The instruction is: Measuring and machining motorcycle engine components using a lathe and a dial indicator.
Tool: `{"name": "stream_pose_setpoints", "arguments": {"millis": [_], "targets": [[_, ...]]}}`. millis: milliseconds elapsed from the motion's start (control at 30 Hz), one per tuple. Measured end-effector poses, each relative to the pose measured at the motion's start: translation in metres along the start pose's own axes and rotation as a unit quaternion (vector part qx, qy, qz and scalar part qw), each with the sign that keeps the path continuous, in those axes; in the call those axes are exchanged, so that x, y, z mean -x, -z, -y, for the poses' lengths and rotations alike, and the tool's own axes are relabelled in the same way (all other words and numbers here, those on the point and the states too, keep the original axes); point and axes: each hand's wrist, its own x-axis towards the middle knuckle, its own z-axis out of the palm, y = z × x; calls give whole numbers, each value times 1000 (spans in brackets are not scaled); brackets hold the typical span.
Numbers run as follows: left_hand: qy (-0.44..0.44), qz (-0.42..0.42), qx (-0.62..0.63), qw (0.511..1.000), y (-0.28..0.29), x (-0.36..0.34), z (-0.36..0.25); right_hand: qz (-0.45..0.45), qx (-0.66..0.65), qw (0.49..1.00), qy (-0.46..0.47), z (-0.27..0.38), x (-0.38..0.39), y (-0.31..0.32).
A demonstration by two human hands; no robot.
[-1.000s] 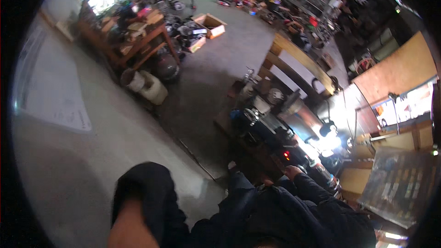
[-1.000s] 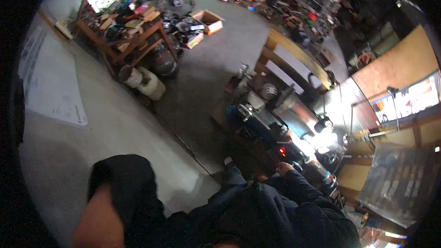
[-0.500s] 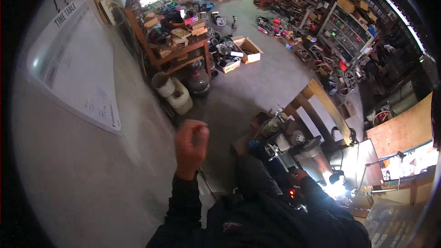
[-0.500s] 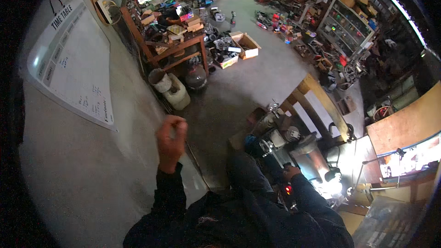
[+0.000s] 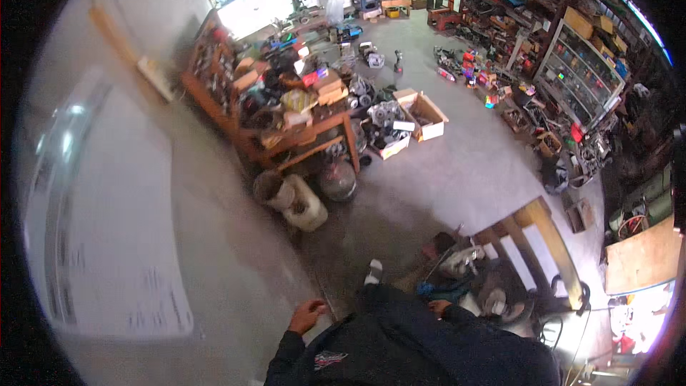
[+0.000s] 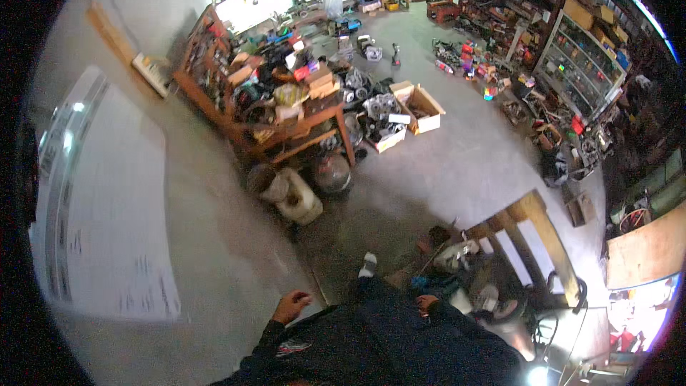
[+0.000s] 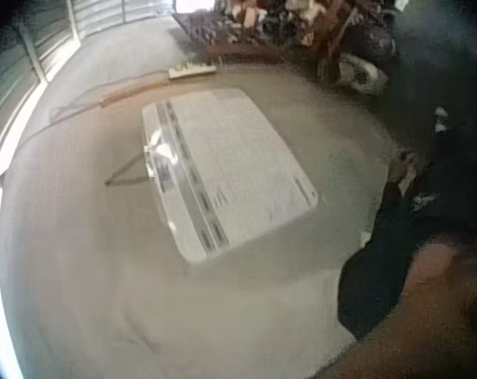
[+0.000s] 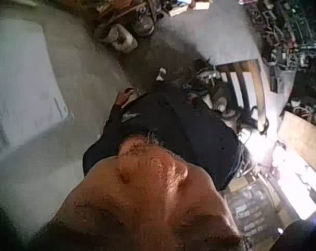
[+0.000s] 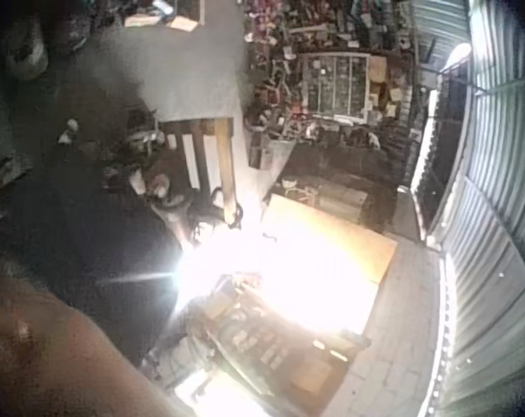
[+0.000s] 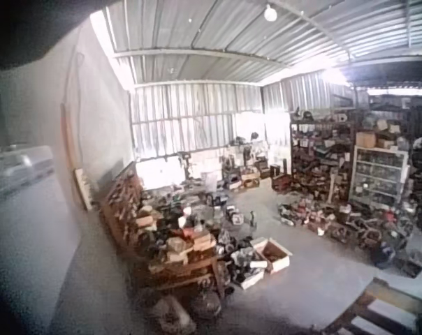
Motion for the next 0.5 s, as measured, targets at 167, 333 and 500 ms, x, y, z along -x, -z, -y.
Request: {"name": "stream_pose_setpoints", "arguments": {"millis": [167, 333, 500], "targets": [[107, -39, -45, 992, 62, -166, 243, -64, -82, 994, -22, 56, -68, 175], [56, 129, -206, 968, 59, -221, 194, -116, -311, 943, 1, 22, -142, 307], [6, 254, -347, 903, 8, -369, 105, -218, -316, 916, -117, -52, -204, 375]]}}
